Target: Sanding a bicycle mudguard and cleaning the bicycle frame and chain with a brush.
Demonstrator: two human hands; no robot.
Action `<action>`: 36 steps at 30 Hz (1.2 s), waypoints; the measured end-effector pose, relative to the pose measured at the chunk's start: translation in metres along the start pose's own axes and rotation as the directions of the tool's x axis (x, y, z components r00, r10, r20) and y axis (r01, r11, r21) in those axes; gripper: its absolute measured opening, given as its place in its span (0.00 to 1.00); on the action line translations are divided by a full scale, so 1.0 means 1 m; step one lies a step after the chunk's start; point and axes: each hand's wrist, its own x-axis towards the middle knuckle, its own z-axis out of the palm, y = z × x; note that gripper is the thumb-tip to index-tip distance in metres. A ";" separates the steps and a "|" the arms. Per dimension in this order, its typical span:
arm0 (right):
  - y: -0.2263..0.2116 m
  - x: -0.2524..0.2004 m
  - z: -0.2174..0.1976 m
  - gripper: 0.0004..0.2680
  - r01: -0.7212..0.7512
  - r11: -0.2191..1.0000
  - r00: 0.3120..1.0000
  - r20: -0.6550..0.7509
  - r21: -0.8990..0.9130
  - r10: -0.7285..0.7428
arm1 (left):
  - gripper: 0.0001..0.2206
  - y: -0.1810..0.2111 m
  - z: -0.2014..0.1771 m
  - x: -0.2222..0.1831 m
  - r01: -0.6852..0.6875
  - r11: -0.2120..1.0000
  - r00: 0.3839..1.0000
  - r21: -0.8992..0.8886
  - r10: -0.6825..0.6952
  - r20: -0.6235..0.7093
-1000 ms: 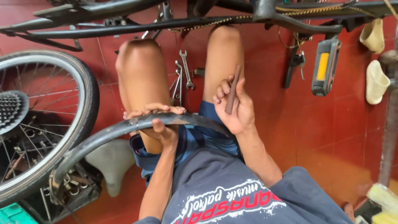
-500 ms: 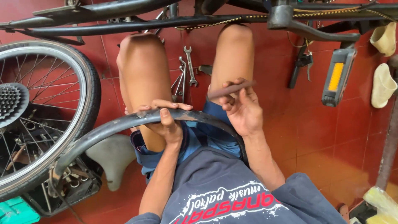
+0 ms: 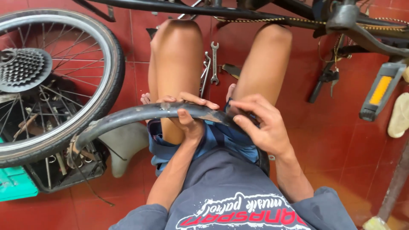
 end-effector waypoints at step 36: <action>0.022 0.031 0.008 0.05 0.188 0.981 0.937 -0.290 -0.045 -0.193 | 0.25 0.023 0.028 0.034 0.311 0.950 0.854 0.020 -0.289 0.432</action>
